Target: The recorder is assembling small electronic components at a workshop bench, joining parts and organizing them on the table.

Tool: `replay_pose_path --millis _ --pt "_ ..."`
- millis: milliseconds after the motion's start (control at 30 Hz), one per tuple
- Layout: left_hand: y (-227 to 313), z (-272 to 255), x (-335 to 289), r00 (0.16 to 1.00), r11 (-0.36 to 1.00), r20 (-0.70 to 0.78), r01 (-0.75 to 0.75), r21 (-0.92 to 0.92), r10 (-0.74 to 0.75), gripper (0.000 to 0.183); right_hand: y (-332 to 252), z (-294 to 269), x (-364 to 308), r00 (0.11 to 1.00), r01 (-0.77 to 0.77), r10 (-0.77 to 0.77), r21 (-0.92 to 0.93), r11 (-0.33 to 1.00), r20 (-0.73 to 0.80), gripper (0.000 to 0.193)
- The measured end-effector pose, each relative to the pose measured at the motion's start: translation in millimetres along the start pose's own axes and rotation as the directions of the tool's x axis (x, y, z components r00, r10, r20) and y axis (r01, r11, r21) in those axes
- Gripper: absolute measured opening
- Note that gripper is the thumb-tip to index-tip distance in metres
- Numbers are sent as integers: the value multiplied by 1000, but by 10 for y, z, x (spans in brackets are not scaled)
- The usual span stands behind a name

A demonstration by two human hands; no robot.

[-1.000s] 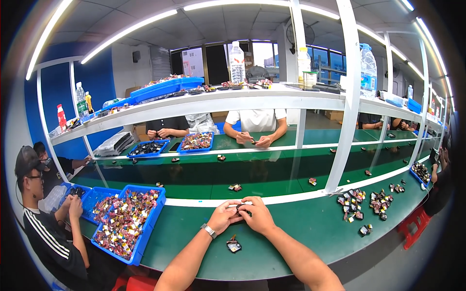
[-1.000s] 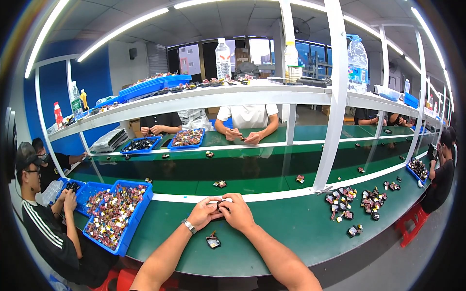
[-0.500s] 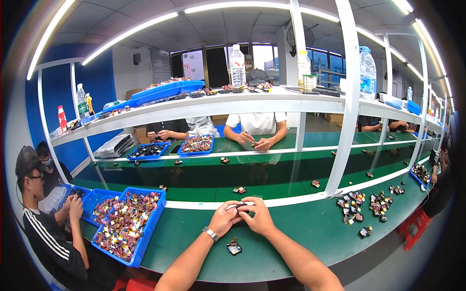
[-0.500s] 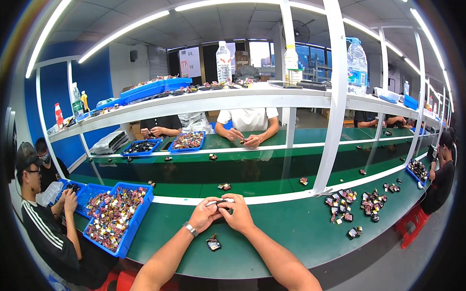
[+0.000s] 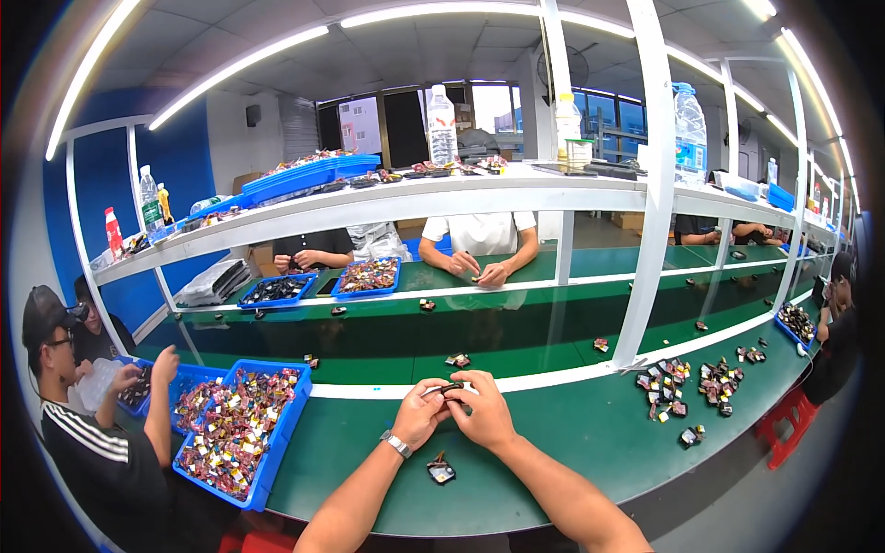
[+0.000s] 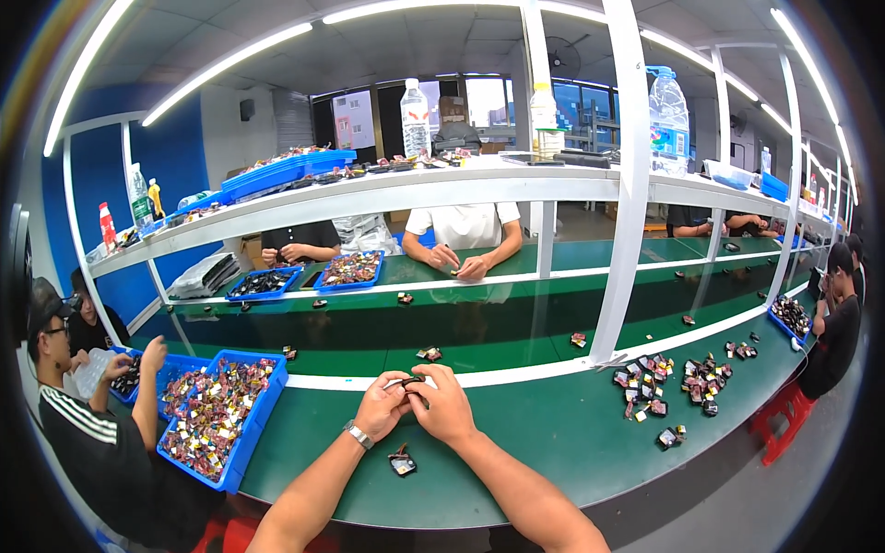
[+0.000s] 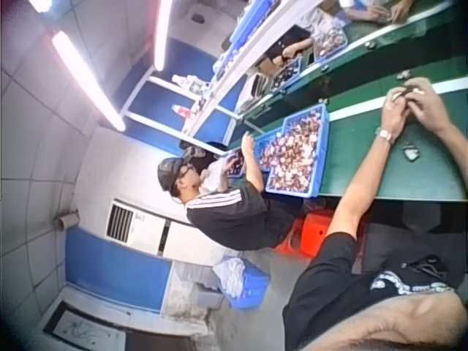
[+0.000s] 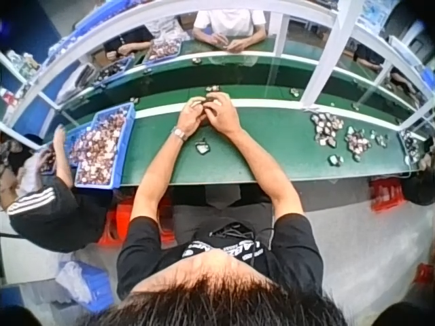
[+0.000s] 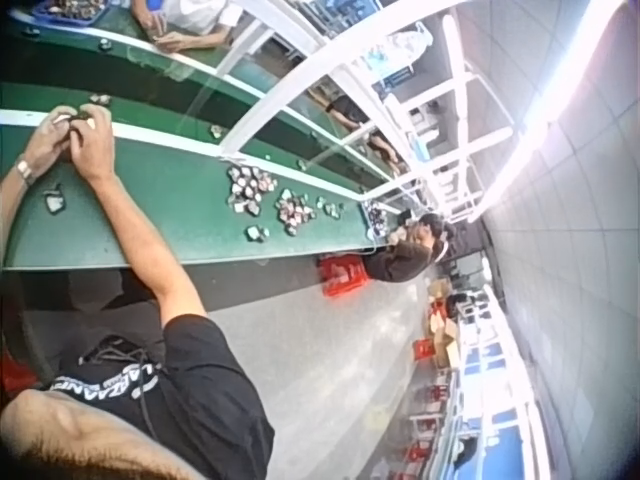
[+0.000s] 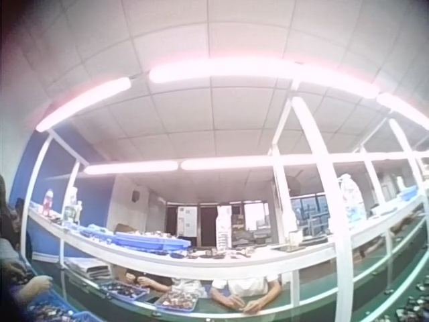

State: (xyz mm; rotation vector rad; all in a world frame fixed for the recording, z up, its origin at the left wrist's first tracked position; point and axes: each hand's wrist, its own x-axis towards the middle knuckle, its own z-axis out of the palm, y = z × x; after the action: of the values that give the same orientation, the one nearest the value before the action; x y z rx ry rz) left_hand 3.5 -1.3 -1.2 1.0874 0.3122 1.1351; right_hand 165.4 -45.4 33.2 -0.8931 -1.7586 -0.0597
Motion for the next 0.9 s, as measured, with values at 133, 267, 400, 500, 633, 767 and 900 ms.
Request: replay_pose_path --millis 133,267,400,500,633,767,900 --pt "2 23 7 999 999 6 34 -14 -34 28 44 -34 -11 1000 -8 8 34 999 6 20" --pt "22 34 -10 999 999 -36 26 -20 -27 26 24 -8 18 1000 -26 26 33 999 -11 19" --pt "34 44 -7 997 998 -48 57 -7 -58 27 19 -62 48 999 23 -23 -10 1000 -22 17" --pt "35 61 -10 995 997 -75 72 21 -71 27 46 -27 23 999 25 -27 -56 998 -33 16" --pt "3 67 16 991 995 -100 97 30 -93 28 27 -41 2 999 39 -37 -133 990 14 15" --pt "15 50 -8 985 991 -124 124 40 -119 28 54 -2 -32 996 46 -33 -163 986 79 15" --pt "-4 25 -6 984 989 -123 137 59 -129 28 40 1 -33 993 26 -3 -202 979 116 17"
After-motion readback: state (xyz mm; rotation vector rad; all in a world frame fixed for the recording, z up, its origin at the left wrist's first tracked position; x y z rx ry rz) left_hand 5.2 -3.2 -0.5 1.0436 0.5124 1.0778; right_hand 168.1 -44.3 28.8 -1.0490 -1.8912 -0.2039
